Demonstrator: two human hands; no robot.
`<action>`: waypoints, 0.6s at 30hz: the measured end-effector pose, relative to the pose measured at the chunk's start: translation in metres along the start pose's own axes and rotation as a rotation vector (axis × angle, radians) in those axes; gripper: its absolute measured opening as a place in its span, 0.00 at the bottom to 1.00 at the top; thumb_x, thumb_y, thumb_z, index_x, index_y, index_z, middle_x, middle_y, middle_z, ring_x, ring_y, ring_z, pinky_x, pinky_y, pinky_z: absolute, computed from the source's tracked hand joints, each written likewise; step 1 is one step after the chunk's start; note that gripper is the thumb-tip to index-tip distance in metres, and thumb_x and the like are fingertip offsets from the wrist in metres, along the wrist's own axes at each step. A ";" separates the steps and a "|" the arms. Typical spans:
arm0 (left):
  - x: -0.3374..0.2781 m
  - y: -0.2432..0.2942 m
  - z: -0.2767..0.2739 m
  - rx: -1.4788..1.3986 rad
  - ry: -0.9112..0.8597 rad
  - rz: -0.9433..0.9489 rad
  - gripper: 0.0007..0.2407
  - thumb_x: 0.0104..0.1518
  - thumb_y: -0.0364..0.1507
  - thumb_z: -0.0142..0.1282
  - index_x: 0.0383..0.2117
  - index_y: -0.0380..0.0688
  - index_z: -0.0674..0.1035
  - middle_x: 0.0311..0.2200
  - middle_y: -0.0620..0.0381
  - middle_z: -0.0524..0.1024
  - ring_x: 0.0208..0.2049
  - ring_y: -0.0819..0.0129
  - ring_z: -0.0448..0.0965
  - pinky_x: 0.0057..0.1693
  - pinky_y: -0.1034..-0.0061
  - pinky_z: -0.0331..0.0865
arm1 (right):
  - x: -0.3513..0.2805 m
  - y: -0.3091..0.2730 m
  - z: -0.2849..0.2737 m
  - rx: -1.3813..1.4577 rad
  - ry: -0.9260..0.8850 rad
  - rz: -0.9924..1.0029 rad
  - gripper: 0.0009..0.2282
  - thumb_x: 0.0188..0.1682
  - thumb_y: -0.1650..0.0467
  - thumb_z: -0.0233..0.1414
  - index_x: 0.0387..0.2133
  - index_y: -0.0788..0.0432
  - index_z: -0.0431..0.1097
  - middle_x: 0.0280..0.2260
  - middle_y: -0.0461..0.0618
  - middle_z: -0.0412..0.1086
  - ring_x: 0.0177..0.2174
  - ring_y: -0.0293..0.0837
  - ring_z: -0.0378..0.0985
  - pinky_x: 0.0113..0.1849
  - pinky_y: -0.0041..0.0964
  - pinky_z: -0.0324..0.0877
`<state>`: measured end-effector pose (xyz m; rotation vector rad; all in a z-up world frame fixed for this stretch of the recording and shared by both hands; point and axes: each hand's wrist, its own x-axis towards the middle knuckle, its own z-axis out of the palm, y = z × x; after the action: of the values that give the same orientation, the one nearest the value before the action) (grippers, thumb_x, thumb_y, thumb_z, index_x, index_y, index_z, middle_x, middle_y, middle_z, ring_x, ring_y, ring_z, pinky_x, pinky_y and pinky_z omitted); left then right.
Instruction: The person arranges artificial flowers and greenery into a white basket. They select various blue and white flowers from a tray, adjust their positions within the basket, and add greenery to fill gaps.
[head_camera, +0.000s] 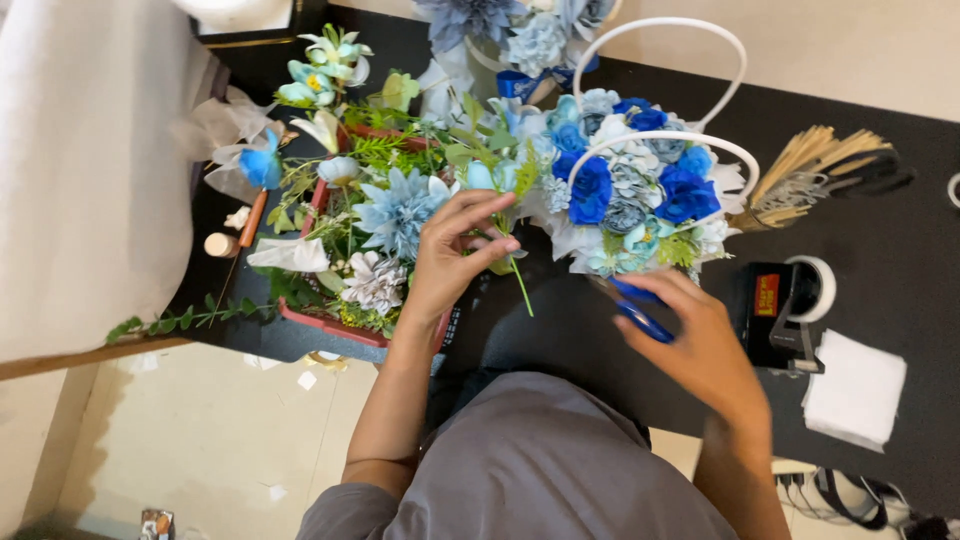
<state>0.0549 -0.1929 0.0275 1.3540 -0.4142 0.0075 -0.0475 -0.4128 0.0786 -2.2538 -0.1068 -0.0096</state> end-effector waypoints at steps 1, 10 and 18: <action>0.000 0.000 -0.002 0.008 0.011 0.004 0.17 0.41 0.18 0.61 0.40 0.38 0.75 0.36 0.51 0.71 0.27 0.71 0.75 0.30 0.85 0.73 | 0.009 -0.006 0.006 0.004 -0.008 -0.011 0.15 0.33 0.72 0.56 0.37 0.58 0.69 0.34 0.51 0.68 0.38 0.49 0.71 0.39 0.41 0.65; -0.005 0.008 -0.015 -0.010 -0.058 0.053 0.19 0.37 0.19 0.64 0.40 0.36 0.75 0.38 0.49 0.71 0.27 0.69 0.76 0.30 0.82 0.74 | 0.055 -0.019 0.041 -0.222 0.107 -0.284 0.16 0.34 0.69 0.57 0.37 0.56 0.67 0.31 0.49 0.66 0.36 0.49 0.69 0.38 0.41 0.66; -0.007 0.004 -0.022 -0.020 -0.110 0.033 0.20 0.40 0.20 0.63 0.43 0.38 0.73 0.41 0.50 0.69 0.28 0.70 0.75 0.33 0.81 0.74 | 0.063 -0.019 0.051 -0.266 0.051 -0.299 0.14 0.37 0.66 0.56 0.35 0.60 0.67 0.31 0.53 0.66 0.36 0.50 0.70 0.37 0.42 0.67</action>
<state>0.0535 -0.1693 0.0255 1.3315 -0.5283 -0.0436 0.0118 -0.3568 0.0637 -2.4793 -0.4370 -0.2544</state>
